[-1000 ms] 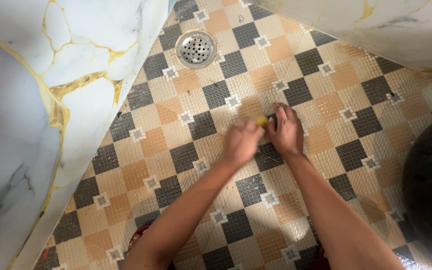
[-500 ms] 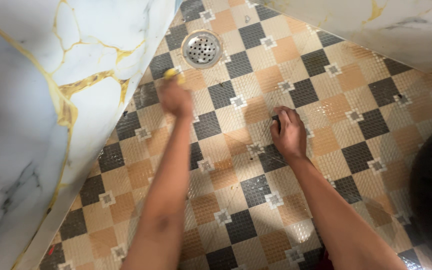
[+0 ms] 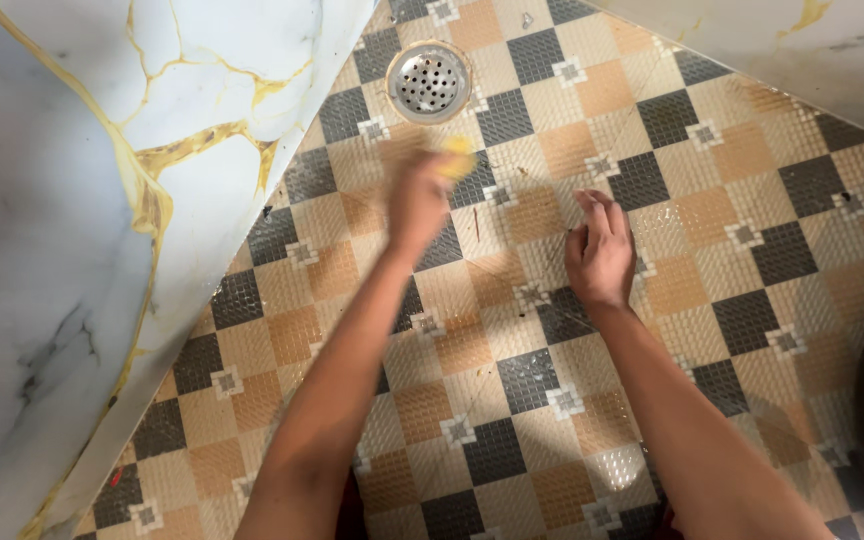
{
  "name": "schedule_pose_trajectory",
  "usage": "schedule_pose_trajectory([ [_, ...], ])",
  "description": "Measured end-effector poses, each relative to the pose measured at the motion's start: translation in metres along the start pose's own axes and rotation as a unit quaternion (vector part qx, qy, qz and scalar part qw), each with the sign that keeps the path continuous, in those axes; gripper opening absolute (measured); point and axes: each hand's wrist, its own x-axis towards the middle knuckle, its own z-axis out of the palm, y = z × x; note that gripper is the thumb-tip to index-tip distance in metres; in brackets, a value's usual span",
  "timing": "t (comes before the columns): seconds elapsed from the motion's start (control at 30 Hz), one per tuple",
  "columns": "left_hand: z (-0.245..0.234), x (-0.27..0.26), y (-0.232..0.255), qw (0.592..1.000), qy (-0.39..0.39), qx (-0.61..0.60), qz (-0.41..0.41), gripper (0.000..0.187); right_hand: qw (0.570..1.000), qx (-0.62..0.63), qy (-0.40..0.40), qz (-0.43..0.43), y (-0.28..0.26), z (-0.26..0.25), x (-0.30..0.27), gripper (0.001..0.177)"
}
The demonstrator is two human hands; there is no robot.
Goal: The person scrubs a tiled bathroom floor using a yellow sponge. They work on their knees, scrubbing the floor tiles and the area around the drain, occasionally dipping the sponge into a black bucket of water.
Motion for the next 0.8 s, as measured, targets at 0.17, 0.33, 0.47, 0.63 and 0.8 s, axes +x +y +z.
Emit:
schedule_pose_trajectory([
  [0.17,-0.077,0.026,-0.061,0.934,0.039,0.207,-0.289,0.044,1.0,0.004,-0.011,-0.018,-0.008,0.01,0.007,0.041],
  [0.33,-0.018,0.015,-0.061,0.907,0.083,0.27,-0.313,0.049,1.0,0.019,0.015,-0.017,-0.013,0.013,0.013,0.035],
  [0.47,0.068,0.009,0.012,0.939,-0.094,0.211,-0.256,0.034,0.999,0.022,0.023,0.014,-0.014,0.009,0.02,0.037],
  [0.63,0.073,-0.004,0.073,0.935,-0.267,0.218,0.089,0.019,0.998,0.029,0.058,-0.001,-0.011,-0.002,0.029,0.041],
  [0.8,0.021,0.003,0.042,0.987,-0.158,0.041,0.004,0.045,0.998,0.035,0.061,-0.002,0.001,-0.01,0.029,0.041],
])
